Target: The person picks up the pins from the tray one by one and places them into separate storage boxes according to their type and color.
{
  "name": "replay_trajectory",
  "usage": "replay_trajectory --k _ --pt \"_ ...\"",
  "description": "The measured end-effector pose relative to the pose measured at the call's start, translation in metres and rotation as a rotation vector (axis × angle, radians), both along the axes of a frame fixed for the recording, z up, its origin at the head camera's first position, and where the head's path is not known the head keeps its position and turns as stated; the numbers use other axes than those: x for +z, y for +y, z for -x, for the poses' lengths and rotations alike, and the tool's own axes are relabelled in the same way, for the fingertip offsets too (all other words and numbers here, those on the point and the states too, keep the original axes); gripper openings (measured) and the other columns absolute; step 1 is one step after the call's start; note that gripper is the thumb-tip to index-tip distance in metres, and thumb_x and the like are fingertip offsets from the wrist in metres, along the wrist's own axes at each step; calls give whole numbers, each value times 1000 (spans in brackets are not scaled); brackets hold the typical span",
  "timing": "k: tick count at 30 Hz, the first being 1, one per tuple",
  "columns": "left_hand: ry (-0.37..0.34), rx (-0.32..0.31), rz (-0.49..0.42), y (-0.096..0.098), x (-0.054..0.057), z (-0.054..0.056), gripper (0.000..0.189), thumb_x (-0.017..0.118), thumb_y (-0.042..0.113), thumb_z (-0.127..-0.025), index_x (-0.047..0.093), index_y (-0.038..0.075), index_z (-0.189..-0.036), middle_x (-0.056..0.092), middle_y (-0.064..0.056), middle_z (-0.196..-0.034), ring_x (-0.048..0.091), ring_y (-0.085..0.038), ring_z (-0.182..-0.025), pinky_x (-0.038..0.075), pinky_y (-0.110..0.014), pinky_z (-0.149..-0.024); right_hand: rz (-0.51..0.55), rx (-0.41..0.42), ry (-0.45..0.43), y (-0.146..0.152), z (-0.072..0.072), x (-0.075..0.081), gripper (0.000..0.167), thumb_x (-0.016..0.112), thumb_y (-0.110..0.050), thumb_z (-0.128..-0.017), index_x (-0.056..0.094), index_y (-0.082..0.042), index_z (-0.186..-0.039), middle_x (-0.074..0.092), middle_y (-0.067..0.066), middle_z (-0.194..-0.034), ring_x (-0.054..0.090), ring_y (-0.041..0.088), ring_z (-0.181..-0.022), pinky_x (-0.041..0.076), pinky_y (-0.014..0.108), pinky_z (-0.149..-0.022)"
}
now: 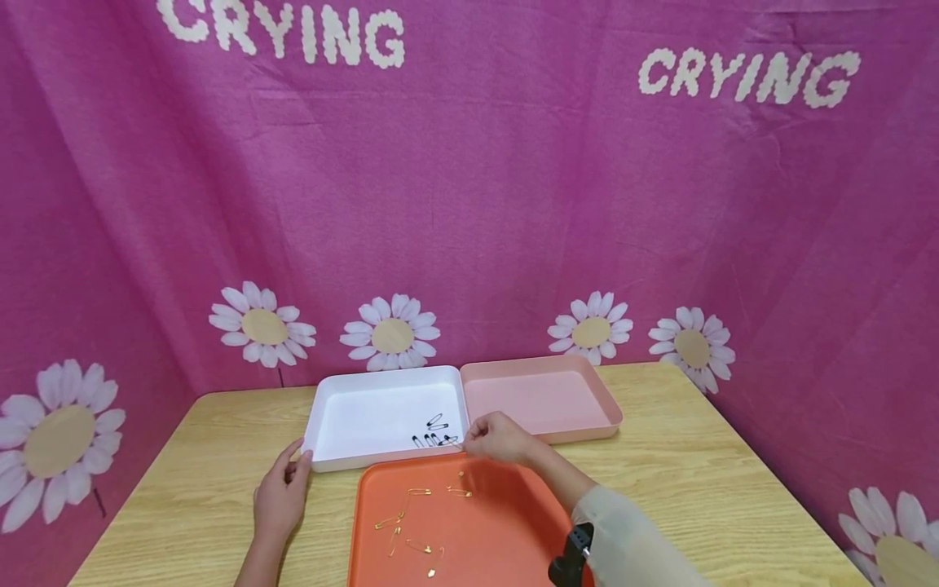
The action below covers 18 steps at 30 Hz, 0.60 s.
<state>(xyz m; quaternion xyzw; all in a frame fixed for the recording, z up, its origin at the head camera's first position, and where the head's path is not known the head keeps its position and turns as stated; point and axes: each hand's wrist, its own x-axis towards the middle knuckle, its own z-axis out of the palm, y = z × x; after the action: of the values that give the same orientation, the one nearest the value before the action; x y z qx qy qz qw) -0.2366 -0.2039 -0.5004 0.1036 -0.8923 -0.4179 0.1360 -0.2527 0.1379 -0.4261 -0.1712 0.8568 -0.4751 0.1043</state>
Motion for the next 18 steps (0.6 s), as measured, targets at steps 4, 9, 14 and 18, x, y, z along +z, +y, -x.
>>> replay_trajectory --k 4,9,14,18 --pt "-4 3 0 0 0 0 55 36 48 -98 43 13 -140 62 -16 -105 51 -26 -92 37 -40 -79 34 -22 -38 -1 1 0 18 59 -10 -80 65 7 -83 52 -4 -62 42 8 -54 34 21 -51" --pt "-2 2 1 0 -1 0 56 36 49 -98 43 13 -139 62 -16 -105 52 -26 -92 37 -40 -78 73 -55 -65 -2 6 -2 19 58 -11 -82 64 7 -84 51 -3 -59 39 7 -48 33 21 -47" --pt "6 6 3 0 -1 1 55 37 48 -98 44 13 -139 62 -16 -104 52 -25 -91 36 -38 -77 111 -95 -95 -3 10 -3 13 59 -11 -83 62 2 -81 50 -3 -61 37 7 -48 32 21 -47" --pt "12 11 6 0 -2 1 54 37 48 -98 45 13 -138 63 -15 -102 52 -25 -89 36 -36 -75 139 -111 -122 -6 12 -4 12 59 -11 -83 61 1 -81 48 -2 -60 34 6 -45 29 19 -44"
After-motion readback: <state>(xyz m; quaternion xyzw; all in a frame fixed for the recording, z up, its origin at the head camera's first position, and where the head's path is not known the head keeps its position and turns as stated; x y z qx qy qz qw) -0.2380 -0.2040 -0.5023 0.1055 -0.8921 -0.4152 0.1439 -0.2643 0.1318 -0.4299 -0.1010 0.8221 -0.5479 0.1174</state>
